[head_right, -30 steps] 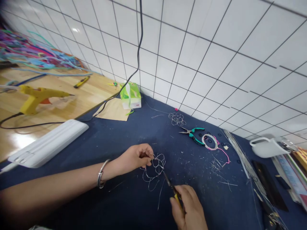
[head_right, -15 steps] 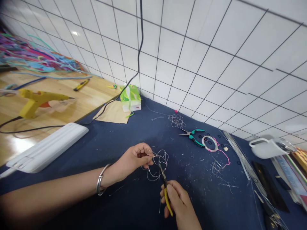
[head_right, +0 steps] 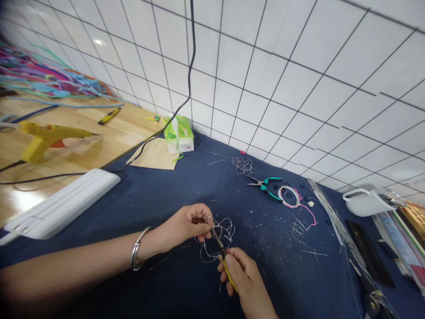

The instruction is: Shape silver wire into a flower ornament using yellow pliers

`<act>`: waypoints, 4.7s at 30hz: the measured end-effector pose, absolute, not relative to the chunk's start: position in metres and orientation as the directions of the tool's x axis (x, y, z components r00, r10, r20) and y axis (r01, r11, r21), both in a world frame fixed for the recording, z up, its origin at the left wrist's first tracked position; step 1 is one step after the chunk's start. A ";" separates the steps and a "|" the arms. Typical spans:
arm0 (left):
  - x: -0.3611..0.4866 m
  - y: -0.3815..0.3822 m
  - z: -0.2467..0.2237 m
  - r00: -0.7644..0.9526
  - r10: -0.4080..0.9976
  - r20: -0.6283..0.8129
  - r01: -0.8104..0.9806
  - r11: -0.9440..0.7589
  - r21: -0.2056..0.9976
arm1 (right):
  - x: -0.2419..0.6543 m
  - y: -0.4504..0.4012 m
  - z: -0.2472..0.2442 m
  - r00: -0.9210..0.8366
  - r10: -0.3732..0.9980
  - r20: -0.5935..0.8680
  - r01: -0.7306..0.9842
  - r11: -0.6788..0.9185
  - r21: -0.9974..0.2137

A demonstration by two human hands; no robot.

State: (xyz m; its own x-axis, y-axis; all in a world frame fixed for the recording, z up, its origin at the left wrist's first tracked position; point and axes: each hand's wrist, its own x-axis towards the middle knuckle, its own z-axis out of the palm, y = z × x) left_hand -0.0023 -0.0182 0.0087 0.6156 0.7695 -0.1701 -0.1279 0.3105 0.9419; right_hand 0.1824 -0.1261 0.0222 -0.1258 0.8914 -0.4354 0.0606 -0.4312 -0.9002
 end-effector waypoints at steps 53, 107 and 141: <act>-0.008 -0.016 0.014 0.693 0.719 -0.056 0.066 0.014 0.998 | 0.188 -0.129 0.025 -0.152 0.854 -0.498 0.031 -0.500 -0.866; -0.015 -0.013 0.021 0.775 0.627 -0.083 0.274 -0.216 0.937 | 0.195 -0.126 0.030 -0.215 0.949 -0.231 0.692 -0.019 -0.721; -0.013 -0.015 0.011 0.764 0.626 -0.156 0.233 -0.041 0.972 | 0.188 -0.144 0.008 -0.274 0.952 0.140 0.908 0.304 -0.288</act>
